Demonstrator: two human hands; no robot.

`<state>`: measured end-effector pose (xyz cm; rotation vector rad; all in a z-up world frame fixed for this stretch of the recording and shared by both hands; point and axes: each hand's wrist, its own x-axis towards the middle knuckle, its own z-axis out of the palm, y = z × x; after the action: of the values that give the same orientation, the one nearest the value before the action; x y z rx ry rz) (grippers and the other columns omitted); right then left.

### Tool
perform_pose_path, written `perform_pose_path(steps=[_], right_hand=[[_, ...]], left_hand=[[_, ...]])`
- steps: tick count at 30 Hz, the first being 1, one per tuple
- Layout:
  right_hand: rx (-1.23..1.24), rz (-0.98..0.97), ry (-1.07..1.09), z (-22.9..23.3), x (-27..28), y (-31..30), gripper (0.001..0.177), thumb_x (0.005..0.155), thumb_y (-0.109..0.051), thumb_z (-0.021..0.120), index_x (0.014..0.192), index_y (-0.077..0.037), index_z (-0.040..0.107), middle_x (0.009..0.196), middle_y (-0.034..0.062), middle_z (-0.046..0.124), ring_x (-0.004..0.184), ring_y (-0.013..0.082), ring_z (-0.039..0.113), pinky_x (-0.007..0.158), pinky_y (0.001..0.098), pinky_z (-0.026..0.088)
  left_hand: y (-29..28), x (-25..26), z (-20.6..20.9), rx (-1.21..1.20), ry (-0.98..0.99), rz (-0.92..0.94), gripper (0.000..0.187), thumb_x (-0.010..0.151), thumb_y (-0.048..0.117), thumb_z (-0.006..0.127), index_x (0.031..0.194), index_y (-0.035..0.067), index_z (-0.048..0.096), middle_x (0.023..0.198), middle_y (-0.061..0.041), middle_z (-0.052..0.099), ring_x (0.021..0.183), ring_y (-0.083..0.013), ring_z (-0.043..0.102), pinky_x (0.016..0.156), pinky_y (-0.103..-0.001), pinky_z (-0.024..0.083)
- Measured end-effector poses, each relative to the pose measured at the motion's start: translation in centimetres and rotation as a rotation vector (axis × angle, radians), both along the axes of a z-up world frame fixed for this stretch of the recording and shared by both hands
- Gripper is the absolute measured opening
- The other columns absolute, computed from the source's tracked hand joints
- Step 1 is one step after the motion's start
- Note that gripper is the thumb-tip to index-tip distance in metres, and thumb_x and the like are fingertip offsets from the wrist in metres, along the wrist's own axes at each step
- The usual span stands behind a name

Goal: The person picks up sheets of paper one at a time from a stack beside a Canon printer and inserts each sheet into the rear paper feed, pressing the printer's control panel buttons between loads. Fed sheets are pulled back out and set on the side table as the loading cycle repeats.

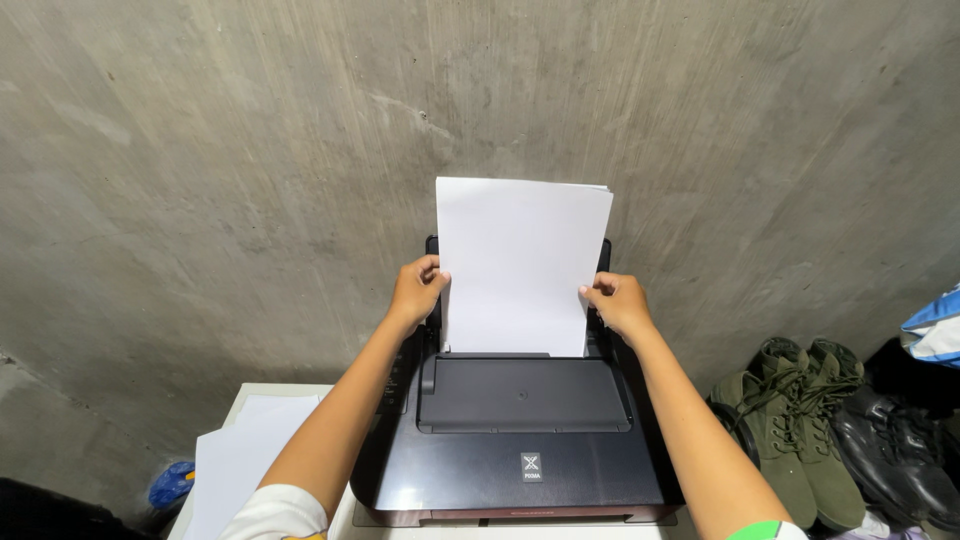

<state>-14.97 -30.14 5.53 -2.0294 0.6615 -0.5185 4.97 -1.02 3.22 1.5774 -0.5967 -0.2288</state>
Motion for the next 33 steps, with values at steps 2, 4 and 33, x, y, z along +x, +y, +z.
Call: perform_pose_path(steps=[2,4,33], right_hand=[[0.012,-0.009,0.014,-0.6,-0.1,0.1,0.018,0.089,-0.018,0.077,0.083,-0.001,0.073,0.068,0.003,0.068,0.059,0.0102,0.056,0.059,0.0282,0.048],[0.015,-0.012,0.014,-0.9,-0.2,0.4,0.018,0.089,-0.018,0.076,0.084,-0.001,0.073,0.069,0.002,0.07,0.061,0.0087,0.058,0.06,0.0268,0.05],[-0.014,-0.194,-0.105,-1.3,0.5,3.6,0.042,0.088,-0.021,0.073,0.127,-0.006,0.068,0.112,0.0079,0.072,0.095,0.0172,0.07,0.085,0.0334,0.056]], left_hand=[[0.1,-0.3,-0.3,0.022,-0.004,0.002,0.018,0.095,0.007,0.066,0.111,0.001,0.071,0.087,-0.002,0.071,0.079,-0.0078,0.062,0.077,-0.025,0.05],[0.1,-0.5,-0.3,0.045,-0.016,0.022,0.017,0.095,0.007,0.066,0.11,0.001,0.071,0.086,-0.002,0.071,0.079,-0.008,0.061,0.077,-0.025,0.05],[-0.5,-2.8,-1.1,0.024,-0.133,0.331,0.036,0.091,0.019,0.071,0.122,0.001,0.072,0.114,-0.01,0.072,0.099,-0.02,0.072,0.089,-0.033,0.055]])
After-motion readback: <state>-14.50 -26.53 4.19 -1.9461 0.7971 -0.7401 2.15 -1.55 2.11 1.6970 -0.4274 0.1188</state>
